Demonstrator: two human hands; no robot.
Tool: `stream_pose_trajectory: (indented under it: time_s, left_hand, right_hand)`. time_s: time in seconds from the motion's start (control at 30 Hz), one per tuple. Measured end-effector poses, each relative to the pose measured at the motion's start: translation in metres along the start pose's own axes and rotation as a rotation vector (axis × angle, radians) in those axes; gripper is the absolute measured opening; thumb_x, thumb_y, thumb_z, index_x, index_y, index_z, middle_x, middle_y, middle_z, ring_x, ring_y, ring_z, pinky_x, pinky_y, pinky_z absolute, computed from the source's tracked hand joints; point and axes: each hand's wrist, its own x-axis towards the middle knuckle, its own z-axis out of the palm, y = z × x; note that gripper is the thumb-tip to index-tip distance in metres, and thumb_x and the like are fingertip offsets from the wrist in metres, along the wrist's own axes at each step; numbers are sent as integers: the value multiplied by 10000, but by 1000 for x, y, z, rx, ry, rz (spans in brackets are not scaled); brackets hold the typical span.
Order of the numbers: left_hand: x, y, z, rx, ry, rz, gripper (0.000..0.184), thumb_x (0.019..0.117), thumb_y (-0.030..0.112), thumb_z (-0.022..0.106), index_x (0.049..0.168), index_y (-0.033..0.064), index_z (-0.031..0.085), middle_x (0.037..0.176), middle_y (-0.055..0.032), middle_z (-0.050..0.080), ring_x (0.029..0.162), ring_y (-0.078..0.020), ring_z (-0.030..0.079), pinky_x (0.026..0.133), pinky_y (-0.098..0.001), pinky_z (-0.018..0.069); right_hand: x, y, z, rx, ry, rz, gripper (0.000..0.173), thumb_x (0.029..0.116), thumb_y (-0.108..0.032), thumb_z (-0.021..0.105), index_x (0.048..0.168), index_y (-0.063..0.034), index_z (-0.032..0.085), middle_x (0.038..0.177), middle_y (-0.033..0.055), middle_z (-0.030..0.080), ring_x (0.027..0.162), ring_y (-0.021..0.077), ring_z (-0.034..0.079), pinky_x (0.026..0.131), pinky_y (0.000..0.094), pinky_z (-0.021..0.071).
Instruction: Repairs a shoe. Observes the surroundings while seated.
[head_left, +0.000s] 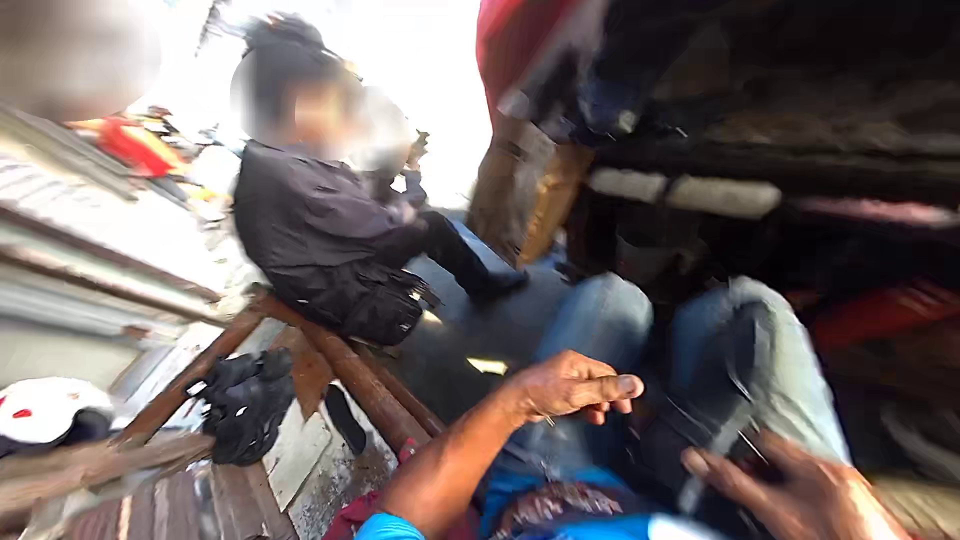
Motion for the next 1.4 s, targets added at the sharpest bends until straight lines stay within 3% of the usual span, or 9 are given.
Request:
stream_pose_trajectory:
  time_s: [0.07,0.17,0.3,0.4,0.53,0.6,0.7,0.9,1.4]
  left_hand:
    - [-7,-3,32,100,-51,-43,222,968,188,676,917,-28,695,838,-21,685,769,-50,638,743,-271,551]
    - [-7,-17,67,-116,102,-49,296,871,55,774,1134,-16,658,1000,-87,753,940,-142,723,890,-357,606]
    - [-4,-38,68,-323,200,65,336,859,35,779,1176,79,677,1052,-65,736,959,-164,715,875,-402,614]
    - [-3,-46,53,-563,164,47,308,857,112,805,1151,141,717,1066,-48,744,971,-150,716,880,-391,608]
    - [-4,-45,44,-726,130,-5,307,852,149,820,1145,143,728,1062,-56,751,970,-152,726,891,-381,608]
    - [-4,-45,43,-758,118,-10,310,858,148,815,1155,134,728,1072,-67,751,982,-160,727,901,-385,606]
    - [-3,-44,44,-775,117,-10,287,863,152,810,1139,126,737,1072,-67,753,981,-160,730,895,-379,608]
    - [-2,-47,45,-773,103,2,269,869,146,806,1129,126,738,1069,-65,752,984,-161,727,901,-380,604]
    - [0,-50,45,-700,49,45,250,904,148,776,1146,115,723,1085,-64,741,998,-156,716,910,-379,596]
  right_hand:
    - [-7,0,4,-29,69,-24,552,931,-658,596,865,-116,676,681,-11,597,604,96,574,549,369,499]
    - [-7,-4,4,-17,78,-43,364,956,-525,589,848,-183,647,685,-88,559,615,26,549,547,280,472]
    - [-23,-5,1,118,204,-65,282,938,-274,650,1136,-73,658,1007,11,621,858,54,598,742,224,529]
    - [-34,3,5,165,287,-118,313,926,-120,567,1217,-40,652,1118,54,586,909,68,580,757,200,522]
    - [-37,-1,1,135,263,-197,465,1018,-150,547,1460,-4,530,914,-4,620,777,34,564,718,184,521]
    - [-36,-8,-3,93,210,-165,523,1020,-208,565,1505,-35,469,942,-25,627,785,23,576,725,185,534]
    - [-33,-13,-4,70,168,-172,434,1014,-224,561,1423,-77,565,1072,8,629,921,51,610,801,201,543]
    - [-21,-15,4,67,192,-256,338,1017,-230,571,1275,-48,694,962,9,658,846,60,626,717,212,535]
    - [-14,-19,-2,-11,164,-254,317,1008,-201,536,1206,-67,744,919,14,652,823,87,624,684,239,517]
